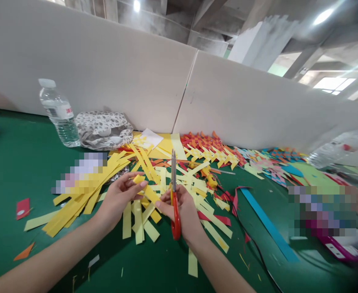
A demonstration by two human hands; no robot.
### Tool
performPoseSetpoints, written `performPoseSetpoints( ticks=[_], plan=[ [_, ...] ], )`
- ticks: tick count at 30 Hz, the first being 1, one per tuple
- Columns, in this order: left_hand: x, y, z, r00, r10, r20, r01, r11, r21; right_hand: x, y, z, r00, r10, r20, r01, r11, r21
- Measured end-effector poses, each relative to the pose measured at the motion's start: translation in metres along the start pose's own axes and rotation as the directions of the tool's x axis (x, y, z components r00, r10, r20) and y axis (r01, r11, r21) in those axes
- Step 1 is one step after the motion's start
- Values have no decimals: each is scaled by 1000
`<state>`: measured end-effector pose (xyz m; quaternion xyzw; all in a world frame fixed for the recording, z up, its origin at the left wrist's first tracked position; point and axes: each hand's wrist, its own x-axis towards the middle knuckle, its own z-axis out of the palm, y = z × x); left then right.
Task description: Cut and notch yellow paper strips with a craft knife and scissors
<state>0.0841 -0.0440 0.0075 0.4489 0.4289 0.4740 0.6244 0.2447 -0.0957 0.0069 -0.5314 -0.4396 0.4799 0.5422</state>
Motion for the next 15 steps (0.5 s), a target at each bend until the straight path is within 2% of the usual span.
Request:
performPoseSetpoints(
  ticks=[4, 7, 15],
  plan=[
    [-1, 3, 0, 1000, -16, 12, 16, 1000, -24, 6, -3, -5, 996, -23, -81, 32, 993, 117],
    [-2, 5, 0, 998, -26, 49, 28, 999, -37, 10, -8, -6, 986, -35, -165, 59, 988, 142],
    [0, 0, -3, 996, -52, 73, 56, 996, -62, 11, -8, -7, 985, -61, -162, 87, 984, 156]
  ],
)
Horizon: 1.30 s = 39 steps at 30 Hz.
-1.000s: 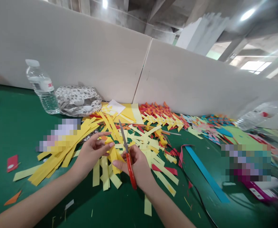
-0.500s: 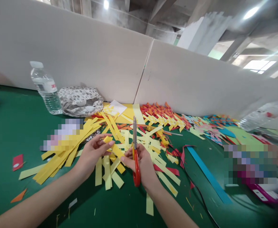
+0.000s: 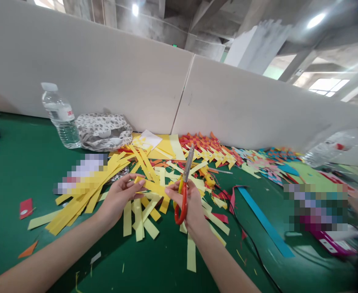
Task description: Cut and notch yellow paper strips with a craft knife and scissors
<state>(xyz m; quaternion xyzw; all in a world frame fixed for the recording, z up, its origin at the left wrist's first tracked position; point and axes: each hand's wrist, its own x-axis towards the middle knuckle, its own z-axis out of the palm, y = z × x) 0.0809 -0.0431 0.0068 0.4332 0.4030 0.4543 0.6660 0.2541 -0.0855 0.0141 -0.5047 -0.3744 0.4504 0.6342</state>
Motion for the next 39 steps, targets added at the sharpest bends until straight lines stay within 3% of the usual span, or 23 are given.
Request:
performPoseSetpoints(
  ticks=[7, 23, 39],
  plan=[
    [4, -2, -1, 999, -12, -40, 11, 1000, -20, 1, 1, 0, 999, 16, 30, -14, 998, -68],
    [3, -1, 0, 1000, -8, -18, 7, 997, -78, 3, 9, -6, 1000, 24, 5, -24, 1000, 6],
    [9, 6, -7, 995, -35, -96, 23, 991, -128, -1, 4, 0, 999, 51, 7, -51, 999, 12]
  ],
)
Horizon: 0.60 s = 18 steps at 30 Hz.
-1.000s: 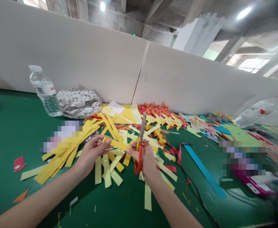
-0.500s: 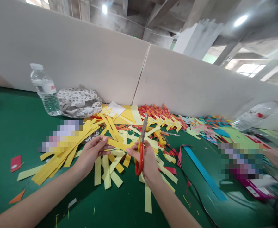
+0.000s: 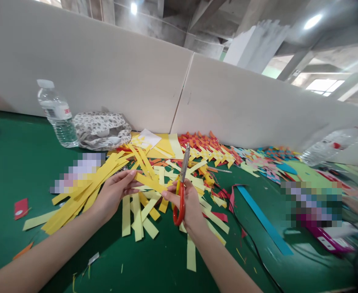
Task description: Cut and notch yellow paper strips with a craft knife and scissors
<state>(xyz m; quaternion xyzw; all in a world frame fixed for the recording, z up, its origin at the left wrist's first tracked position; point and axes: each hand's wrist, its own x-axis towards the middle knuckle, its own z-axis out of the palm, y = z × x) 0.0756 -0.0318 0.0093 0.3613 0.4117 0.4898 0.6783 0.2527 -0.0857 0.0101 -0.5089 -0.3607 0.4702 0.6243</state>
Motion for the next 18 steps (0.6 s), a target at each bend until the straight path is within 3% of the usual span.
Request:
performPoseSetpoints(
  ticks=[3, 8, 18],
  plan=[
    [-1, -1, 0, 1000, 5, 22, -5, 1000, 14, -2, -1, 0, 1000, -12, -6, 12, 1000, 14],
    [-2, -7, 1, 993, -36, 111, 17, 985, 170, -5, -4, 1, 1000, -3, 16, 3, 1000, 6],
    [4, -5, -1, 999, -43, 19, 42, 996, 73, -1, -2, -2, 1000, 13, 26, -12, 1000, -18]
  ],
)
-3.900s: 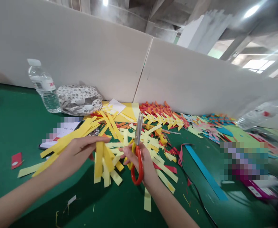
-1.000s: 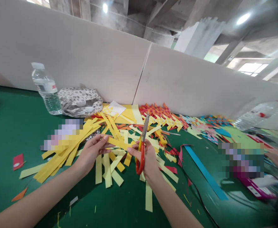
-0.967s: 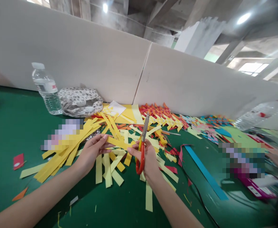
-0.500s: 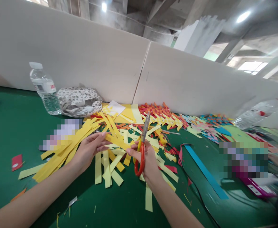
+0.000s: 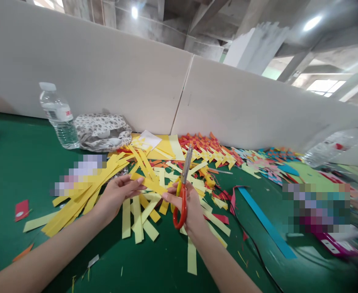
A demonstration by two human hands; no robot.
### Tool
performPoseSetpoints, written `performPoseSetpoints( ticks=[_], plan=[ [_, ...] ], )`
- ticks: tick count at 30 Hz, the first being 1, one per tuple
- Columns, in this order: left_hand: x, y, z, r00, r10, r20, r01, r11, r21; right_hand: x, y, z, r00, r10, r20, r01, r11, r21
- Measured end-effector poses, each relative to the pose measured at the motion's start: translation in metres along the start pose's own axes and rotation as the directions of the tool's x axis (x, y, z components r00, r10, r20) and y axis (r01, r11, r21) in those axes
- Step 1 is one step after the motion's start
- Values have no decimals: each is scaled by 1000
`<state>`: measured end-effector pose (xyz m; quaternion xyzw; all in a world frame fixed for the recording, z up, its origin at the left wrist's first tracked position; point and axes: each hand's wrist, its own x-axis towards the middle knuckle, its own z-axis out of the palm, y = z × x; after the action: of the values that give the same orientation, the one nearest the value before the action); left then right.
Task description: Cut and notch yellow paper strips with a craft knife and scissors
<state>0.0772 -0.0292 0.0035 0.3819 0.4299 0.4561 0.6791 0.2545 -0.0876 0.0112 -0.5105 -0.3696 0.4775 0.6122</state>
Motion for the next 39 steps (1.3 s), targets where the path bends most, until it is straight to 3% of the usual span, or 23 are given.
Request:
performPoseSetpoints(
  ticks=[4, 9, 13, 17, 21, 24, 28, 32, 35, 39],
  plan=[
    [2, 6, -2, 994, 64, -83, -71, 995, -76, 0, 0, 0, 1000, 0, -9, 1, 999, 34],
    [2, 8, -5, 985, 136, -104, -144, 987, -67, -3, -3, 5, 999, 32, 10, -32, 999, -6],
    [2, 8, -6, 987, 119, -112, -129, 988, -90, -6, -5, 8, 999, 43, 21, -43, 999, 0],
    [-2, 5, -1, 998, 55, -4, -55, 995, -89, -7, -4, 7, 1000, 1, -25, -1, 1000, -4],
    [-7, -2, 3, 988, -21, 155, 9, 997, 75, -6, -2, 7, 1000, -14, -22, 13, 999, -34],
    [-8, -4, 3, 986, 12, 166, -27, 996, 91, -6, 2, 8, 1000, -16, 26, 18, 997, -69],
    [-7, 0, 1, 985, 48, 164, -66, 993, 101, -5, 4, 7, 991, -119, 62, 129, 972, -197],
    [-6, 4, 0, 986, 57, 155, -74, 991, 110, -4, -3, 1, 986, -160, 50, 161, 824, -543],
    [-4, 3, -3, 983, 64, 169, -85, 989, 117, -5, -7, -2, 987, -143, 70, 146, 635, -759],
    [-2, 1, -5, 981, 64, 185, -86, 990, 108, -8, -8, -3, 968, -184, 168, 227, 374, -899]
  ],
)
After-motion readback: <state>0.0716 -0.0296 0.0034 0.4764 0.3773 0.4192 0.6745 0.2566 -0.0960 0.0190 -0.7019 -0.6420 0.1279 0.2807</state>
